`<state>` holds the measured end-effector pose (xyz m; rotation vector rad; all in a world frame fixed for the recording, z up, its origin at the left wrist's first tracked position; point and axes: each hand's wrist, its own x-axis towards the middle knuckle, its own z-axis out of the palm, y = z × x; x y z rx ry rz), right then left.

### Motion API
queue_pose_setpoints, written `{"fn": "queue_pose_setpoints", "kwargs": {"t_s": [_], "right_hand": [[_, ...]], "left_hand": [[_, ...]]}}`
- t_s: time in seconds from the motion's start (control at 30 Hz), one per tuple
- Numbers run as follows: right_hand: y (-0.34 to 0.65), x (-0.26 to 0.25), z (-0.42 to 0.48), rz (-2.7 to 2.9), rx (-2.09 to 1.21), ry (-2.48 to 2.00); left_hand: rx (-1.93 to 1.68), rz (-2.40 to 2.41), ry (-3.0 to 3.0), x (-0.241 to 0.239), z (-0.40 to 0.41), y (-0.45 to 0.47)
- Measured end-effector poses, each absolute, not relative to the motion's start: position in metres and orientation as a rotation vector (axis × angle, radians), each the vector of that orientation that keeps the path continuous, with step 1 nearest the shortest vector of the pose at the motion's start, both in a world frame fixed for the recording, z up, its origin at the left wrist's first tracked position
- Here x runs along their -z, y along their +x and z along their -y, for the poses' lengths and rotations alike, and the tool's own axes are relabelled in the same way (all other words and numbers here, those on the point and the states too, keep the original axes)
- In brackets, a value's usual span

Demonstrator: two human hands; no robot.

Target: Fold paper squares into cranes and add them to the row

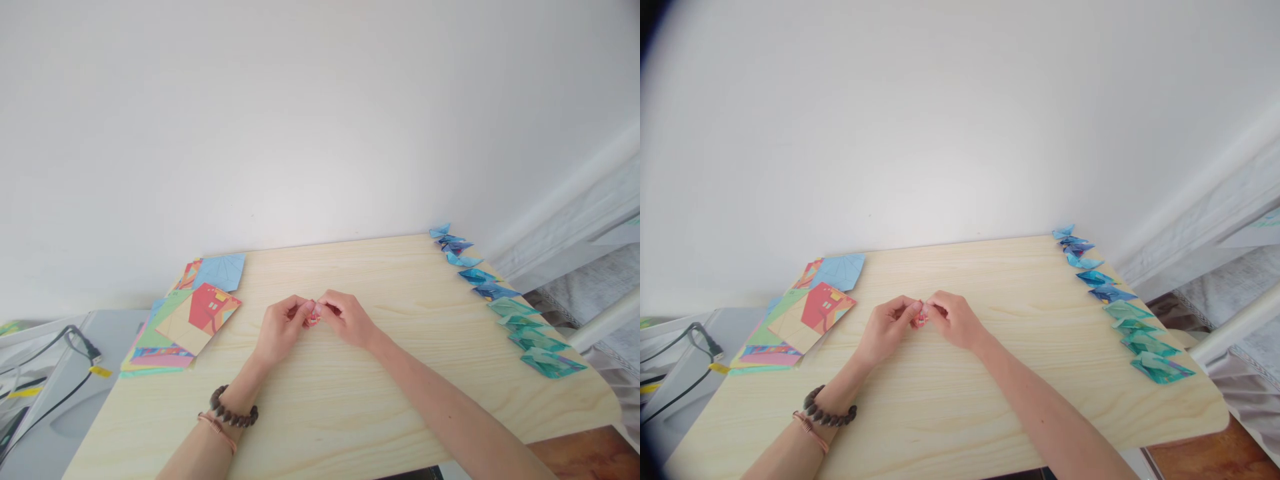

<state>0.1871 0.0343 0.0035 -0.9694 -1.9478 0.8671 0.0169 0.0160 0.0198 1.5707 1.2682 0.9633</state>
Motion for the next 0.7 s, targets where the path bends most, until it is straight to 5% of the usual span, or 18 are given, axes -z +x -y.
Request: {"fn": "queue_pose_setpoints", "kwargs": {"t_s": [0.27, 0.7], "right_hand": [[0.183, -0.005, -0.032, 1.854, -1.08, -0.994], [0.186, -0.005, -0.035, 1.874, -0.9, -1.029]], "left_hand": [[-1.079, -1.126, 1.325, -0.015, -0.02, 0.019], [-1.022, -1.096, 1.232, -0.009, -0.026, 0.013]]}}
